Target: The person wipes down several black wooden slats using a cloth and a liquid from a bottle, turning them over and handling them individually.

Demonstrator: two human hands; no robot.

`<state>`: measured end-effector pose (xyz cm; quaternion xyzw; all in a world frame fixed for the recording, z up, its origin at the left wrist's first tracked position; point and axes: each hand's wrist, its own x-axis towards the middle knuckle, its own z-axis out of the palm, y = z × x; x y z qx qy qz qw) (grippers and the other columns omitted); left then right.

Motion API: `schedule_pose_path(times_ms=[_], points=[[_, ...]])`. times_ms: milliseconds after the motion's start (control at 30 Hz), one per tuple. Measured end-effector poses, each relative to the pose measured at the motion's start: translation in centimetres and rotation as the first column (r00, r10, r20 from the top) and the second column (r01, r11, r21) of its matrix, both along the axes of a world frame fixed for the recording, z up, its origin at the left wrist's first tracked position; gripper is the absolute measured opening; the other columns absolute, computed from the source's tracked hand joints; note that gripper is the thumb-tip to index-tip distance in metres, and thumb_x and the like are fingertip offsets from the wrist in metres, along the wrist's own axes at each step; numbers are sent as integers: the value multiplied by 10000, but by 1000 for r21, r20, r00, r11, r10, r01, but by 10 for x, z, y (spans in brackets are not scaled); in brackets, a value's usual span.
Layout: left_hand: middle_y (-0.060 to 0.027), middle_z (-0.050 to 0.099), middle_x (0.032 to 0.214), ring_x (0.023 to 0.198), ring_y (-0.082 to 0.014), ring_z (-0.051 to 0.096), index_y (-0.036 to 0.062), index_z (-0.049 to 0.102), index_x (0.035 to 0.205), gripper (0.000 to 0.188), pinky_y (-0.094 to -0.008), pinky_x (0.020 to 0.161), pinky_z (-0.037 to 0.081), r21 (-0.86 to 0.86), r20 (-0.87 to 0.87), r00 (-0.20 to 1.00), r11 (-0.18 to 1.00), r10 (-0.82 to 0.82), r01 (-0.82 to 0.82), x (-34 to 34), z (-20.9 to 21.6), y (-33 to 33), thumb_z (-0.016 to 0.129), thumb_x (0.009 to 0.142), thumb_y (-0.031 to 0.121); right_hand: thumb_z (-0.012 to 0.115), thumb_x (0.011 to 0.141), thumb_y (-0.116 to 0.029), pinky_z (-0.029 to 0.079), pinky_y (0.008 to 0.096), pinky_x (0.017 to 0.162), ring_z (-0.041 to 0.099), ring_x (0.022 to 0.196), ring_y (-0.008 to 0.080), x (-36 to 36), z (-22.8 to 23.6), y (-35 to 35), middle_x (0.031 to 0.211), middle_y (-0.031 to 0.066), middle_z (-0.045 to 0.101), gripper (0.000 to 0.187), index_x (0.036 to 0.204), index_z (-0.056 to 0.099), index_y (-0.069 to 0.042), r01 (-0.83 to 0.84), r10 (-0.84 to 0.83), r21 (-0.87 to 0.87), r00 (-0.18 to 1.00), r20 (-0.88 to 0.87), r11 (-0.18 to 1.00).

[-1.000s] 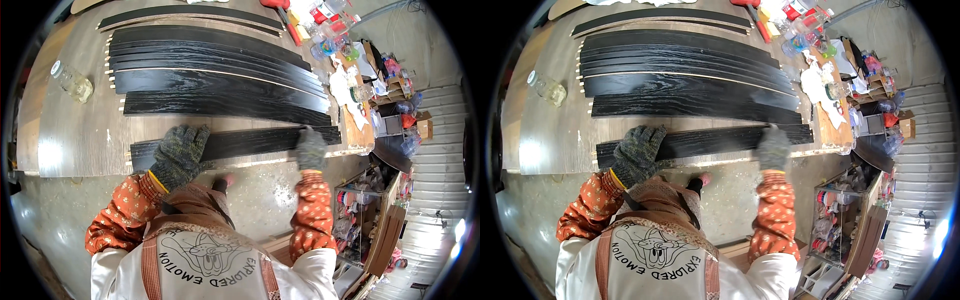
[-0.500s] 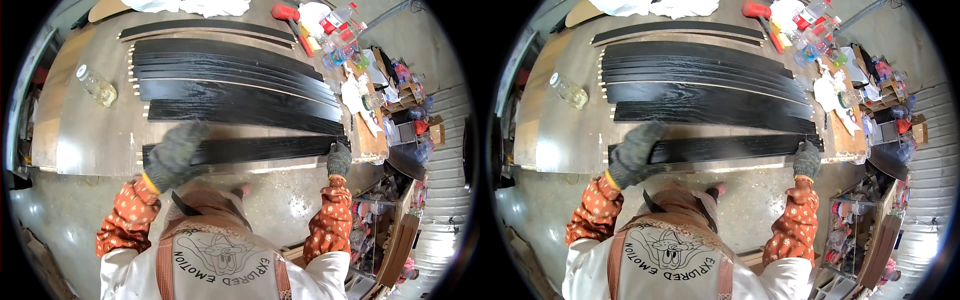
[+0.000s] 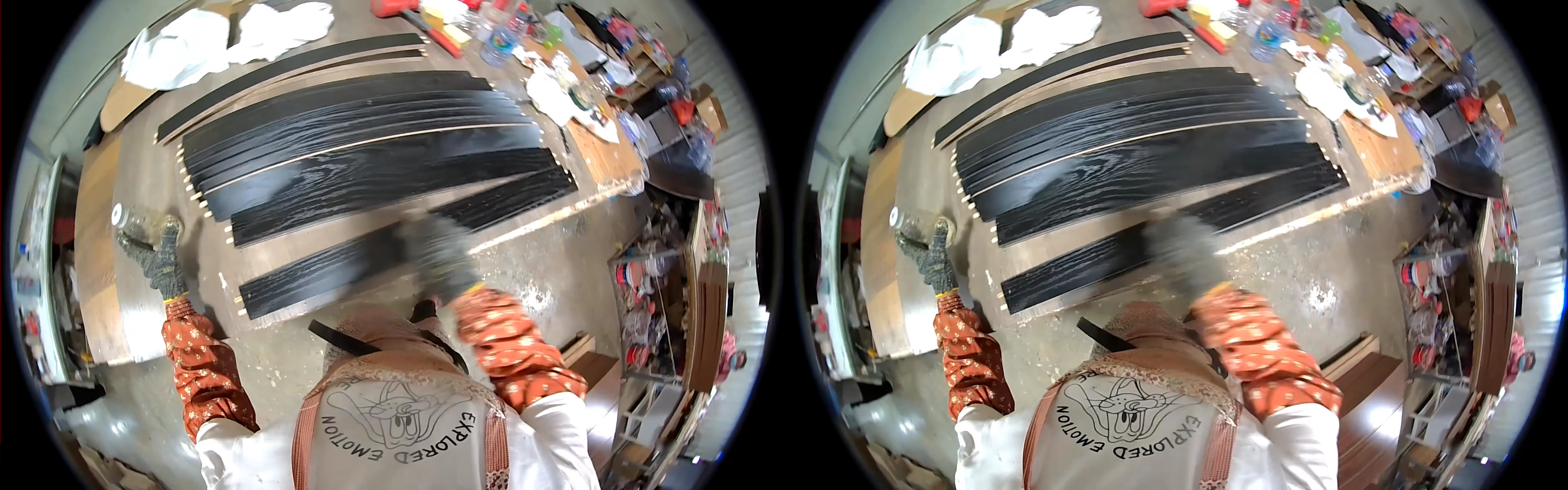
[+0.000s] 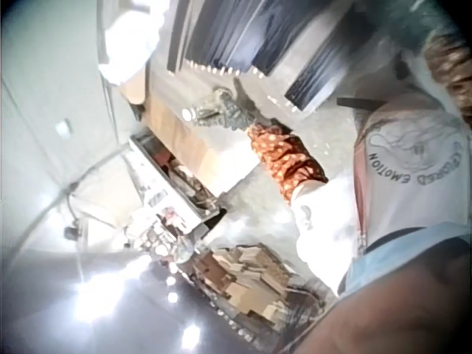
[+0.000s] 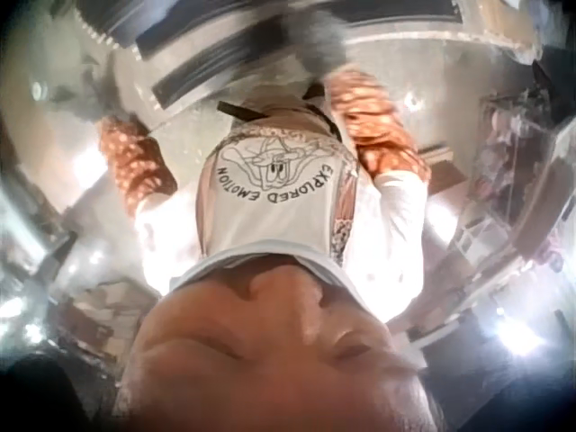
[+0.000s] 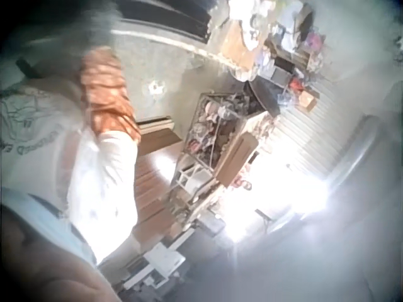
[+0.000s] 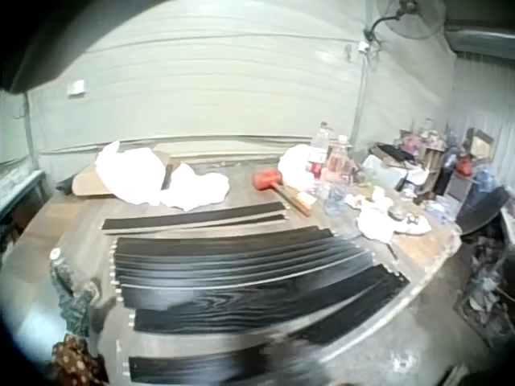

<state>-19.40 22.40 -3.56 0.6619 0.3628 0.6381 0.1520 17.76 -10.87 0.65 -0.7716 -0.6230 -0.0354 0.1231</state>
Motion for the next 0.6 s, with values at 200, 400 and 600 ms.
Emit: schedule_pose_path(times_ms=[200,400,600], points=[[-138,534,1210,1090,-265,527,49,515,1224,694,-371,971,414,-264,-154,952,917,265,-298,28,14,-17,831,687,354,501,890,-186,498,385,530,611,638,213,-101,14,39,733,98,593,167,892,595,-47,-188,192,-92,981,27,978],[-122,592,1144,1044,-241,558,10,521,1220,654,-366,932,430,-269,-249,937,912,244,-309,11,16,-21,817,716,303,511,918,-199,443,357,545,540,711,193,-8,25,2,801,67,499,201,1056,576,-70,209,-154,-181,949,275,961],[-72,568,1118,1037,-179,533,34,523,1195,536,-340,897,469,-424,114,992,900,-55,99,-5,15,-34,782,725,41,541,852,-185,480,366,510,554,588,171,-147,8,72,683,52,562,159,814,580,-36,-517,479,141,846,234,844]])
